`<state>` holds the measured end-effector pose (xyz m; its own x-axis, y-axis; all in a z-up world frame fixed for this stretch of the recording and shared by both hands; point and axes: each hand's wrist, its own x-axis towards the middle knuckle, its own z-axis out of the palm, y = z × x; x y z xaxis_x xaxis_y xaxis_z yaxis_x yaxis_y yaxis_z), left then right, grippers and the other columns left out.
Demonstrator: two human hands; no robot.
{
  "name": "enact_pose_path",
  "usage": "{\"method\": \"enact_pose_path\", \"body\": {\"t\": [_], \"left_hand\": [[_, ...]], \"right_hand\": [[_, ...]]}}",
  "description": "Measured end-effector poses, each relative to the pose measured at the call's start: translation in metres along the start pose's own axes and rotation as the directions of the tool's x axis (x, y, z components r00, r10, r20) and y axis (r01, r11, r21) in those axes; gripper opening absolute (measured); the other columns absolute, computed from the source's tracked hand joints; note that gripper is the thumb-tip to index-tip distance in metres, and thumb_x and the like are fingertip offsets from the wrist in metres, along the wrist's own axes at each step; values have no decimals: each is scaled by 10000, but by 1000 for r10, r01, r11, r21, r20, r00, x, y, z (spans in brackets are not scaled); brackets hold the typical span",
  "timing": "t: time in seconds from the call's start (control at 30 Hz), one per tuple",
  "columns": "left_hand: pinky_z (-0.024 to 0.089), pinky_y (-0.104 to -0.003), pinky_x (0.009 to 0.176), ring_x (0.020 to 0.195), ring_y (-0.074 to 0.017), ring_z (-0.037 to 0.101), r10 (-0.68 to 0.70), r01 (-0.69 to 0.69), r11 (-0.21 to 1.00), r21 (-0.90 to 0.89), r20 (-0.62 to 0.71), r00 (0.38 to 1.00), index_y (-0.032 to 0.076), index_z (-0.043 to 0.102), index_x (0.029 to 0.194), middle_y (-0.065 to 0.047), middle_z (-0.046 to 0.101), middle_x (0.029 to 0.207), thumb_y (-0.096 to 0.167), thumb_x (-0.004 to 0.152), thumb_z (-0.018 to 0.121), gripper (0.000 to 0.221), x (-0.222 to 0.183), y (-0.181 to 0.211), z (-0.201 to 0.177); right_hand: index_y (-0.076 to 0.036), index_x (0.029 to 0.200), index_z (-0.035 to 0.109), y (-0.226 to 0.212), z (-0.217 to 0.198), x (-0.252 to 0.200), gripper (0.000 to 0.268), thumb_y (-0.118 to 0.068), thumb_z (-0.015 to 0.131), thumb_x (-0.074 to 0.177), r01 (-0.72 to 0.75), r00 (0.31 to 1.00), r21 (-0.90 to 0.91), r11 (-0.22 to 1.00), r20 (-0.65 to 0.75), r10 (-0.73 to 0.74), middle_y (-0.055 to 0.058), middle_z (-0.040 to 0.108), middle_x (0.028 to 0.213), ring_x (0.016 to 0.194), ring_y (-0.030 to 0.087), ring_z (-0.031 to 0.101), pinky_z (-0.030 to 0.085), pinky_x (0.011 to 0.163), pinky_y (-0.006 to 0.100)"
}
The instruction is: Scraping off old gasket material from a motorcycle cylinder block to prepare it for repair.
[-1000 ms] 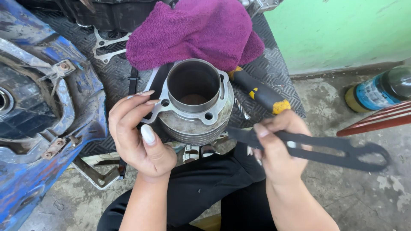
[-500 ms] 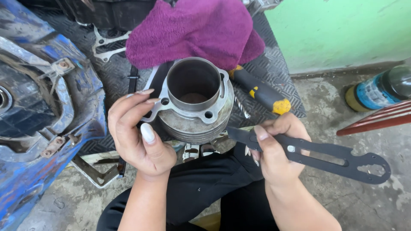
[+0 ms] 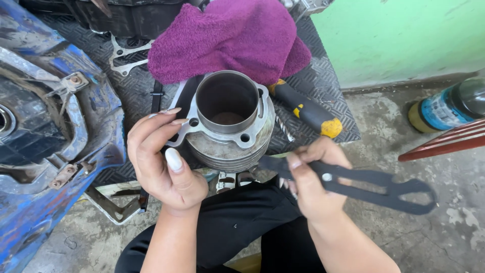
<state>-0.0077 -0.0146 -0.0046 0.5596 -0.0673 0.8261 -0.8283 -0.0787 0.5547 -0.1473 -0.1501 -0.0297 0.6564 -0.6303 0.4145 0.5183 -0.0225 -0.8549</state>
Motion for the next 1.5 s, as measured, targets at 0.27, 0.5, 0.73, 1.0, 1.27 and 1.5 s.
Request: {"method": "enact_pose_path", "body": {"t": [0.27,0.5,0.73,1.0,1.27,1.5], "left_hand": [[453,-492,1128,1148,-355,588,18,-18,1000,-21,4,1000,-31,571,1095,-208,598,1198,248,1040,367,350,3,0,-3],[431,-494,1148,1147,-351,583,13,-13,1000,-23,13,1000,-27,575,1091,-211,622,1190,246,1018,382,341,3,0,-4],[431,-497,1147,1148,-356,586,14,-13,1000,-14,17,1000,-31,570,1088,-216,620,1189,242,1018,378,341,3,1,-4],[443,-491,1144,1164,-352,588,9,-8,1000,-23,16,1000,-29,572,1100,-205,598,1209,242,1027,374,343,3,1,-1],[453,-488,1130,1154,-352,591,6,-6,1000,-22,6,1000,-31,574,1093,-204,598,1202,247,1031,372,349,1,1,-2],[437,-496,1144,1142,-358,600,15,-15,1000,-10,10,1000,-33,569,1093,-215,614,1189,232,1016,376,337,2,1,-3]], "right_hand": [[-78,938,498,0,3,-6,173,29,612,863,153,984,-265,952,-45,-171,92,659,808,474,78,486,396,457,212],[-66,881,469,6,3,-7,170,55,588,872,-7,994,-61,998,-108,0,115,627,766,455,88,470,373,406,200],[-66,863,477,14,5,-9,163,62,577,859,-66,987,-14,998,-149,63,144,672,835,414,103,476,359,365,212],[-77,885,461,2,11,-5,155,31,572,874,15,1000,2,1000,7,-15,64,589,664,438,84,452,351,405,200],[-65,893,427,2,11,-15,175,51,557,892,58,998,-73,996,-24,-60,118,603,743,488,93,462,393,452,212],[-59,915,470,8,20,-15,163,31,605,903,73,997,-117,991,6,-73,110,644,801,517,94,515,433,470,216]]}}
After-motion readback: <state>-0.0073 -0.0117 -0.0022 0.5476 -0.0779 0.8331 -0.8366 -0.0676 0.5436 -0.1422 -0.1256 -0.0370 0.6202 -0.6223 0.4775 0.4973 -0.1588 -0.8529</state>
